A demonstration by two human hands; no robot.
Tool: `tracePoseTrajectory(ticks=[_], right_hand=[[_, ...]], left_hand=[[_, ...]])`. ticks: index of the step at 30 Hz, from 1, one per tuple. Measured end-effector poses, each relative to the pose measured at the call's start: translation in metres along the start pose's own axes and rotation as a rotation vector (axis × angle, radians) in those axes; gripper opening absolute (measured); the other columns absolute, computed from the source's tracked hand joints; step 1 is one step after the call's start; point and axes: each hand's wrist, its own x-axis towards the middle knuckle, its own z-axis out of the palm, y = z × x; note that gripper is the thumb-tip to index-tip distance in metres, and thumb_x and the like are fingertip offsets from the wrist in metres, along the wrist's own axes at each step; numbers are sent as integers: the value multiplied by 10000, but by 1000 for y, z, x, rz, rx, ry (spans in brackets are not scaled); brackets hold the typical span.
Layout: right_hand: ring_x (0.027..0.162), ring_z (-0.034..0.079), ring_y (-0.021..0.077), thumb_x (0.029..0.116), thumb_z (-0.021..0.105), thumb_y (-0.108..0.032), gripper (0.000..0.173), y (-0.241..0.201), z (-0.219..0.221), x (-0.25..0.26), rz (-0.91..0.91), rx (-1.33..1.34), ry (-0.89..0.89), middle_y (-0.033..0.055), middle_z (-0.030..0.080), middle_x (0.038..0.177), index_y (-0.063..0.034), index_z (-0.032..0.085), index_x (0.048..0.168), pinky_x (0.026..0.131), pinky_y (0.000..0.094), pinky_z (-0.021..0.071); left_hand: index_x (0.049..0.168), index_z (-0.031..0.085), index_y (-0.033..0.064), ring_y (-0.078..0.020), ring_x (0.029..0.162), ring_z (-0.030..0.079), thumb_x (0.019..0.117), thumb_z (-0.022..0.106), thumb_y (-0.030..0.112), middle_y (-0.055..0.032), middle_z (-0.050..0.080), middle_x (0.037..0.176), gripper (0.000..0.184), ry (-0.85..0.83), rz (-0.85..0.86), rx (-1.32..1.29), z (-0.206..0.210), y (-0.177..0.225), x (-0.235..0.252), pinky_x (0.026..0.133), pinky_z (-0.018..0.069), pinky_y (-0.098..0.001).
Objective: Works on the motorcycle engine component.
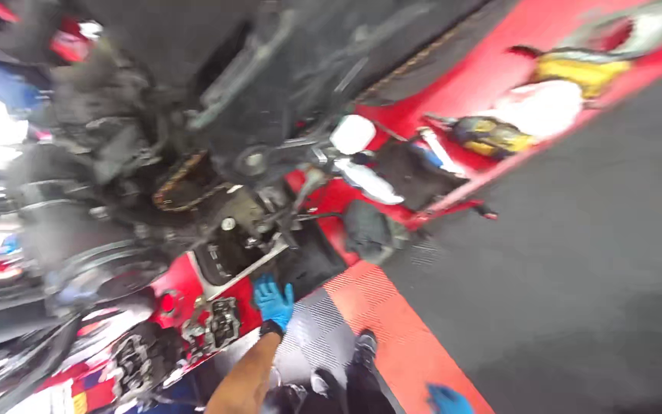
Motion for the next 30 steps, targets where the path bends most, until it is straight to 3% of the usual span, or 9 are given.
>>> tracePoseTrajectory(ticks=[2, 7, 11, 16, 20, 24, 27, 30], right_hand=[[920, 720, 320, 1040, 601, -270, 338, -30, 19, 12, -43, 39, -7, 206, 728, 1036, 21, 677, 1194, 839, 533, 589], [851, 722, 274, 1035, 598, -300, 306, -84, 70, 12, -134, -28, -135, 146, 743, 963, -32, 722, 1118, 806, 500, 590], [786, 705, 234, 1031, 610, -333, 304, -79, 85, 15, -102, -77, -185, 110, 735, 910, -57, 724, 1090, 773, 459, 585], [795, 702, 251, 1032, 606, -338, 328, -40, 63, 25, -9, -135, -132, 131, 736, 909, -37, 729, 1076, 774, 473, 567], [859, 720, 290, 1017, 604, -374, 357, -9, 17, 29, 23, -311, -110, 145, 748, 958, -51, 728, 1107, 821, 518, 565], [1046, 708, 332, 951, 667, -373, 398, -40, -72, 7, -125, -671, 34, 147, 746, 1091, -123, 705, 1257, 929, 594, 545], [1068, 703, 343, 953, 676, -305, 400, -125, -161, -17, -340, -773, 305, 144, 735, 1141, -131, 673, 1314, 920, 615, 551], [1250, 616, 373, 962, 681, -311, 513, -242, -246, -28, -525, -903, 472, 167, 645, 1351, -146, 583, 1438, 1008, 610, 511]], left_hand=[[1461, 505, -24, -483, 1414, 424, 964, 493, 580, -282, 481, 1502, 782, 21, 9, -16, 1, 2, 0, 1169, 327, -608], [1424, 542, -19, -478, 1405, 433, 953, 493, 532, -268, 507, 1478, 727, 125, 28, -38, 6, -4, 3, 1150, 347, -601], [1393, 571, -13, -459, 1409, 434, 952, 486, 497, -249, 521, 1469, 680, 173, 44, -41, 11, -4, 2, 1148, 352, -590], [1407, 559, -6, -462, 1421, 417, 951, 465, 539, -242, 507, 1487, 717, 156, 34, -53, 13, -5, 3, 1146, 346, -595], [1421, 547, 3, -453, 1431, 407, 949, 446, 575, -238, 500, 1494, 748, 130, 16, -66, 14, -6, 2, 1155, 333, -593], [1444, 527, 9, -455, 1441, 396, 956, 421, 597, -240, 490, 1505, 772, 101, 2, -93, 14, -8, 1, 1161, 330, -595], [1440, 526, 1, -466, 1444, 387, 954, 415, 603, -251, 481, 1509, 782, 107, 12, -131, 13, -7, 0, 1157, 322, -615], [1425, 542, -4, -472, 1440, 389, 951, 397, 619, -249, 491, 1500, 796, 125, 18, -157, 10, -7, 2, 1152, 320, -627]])
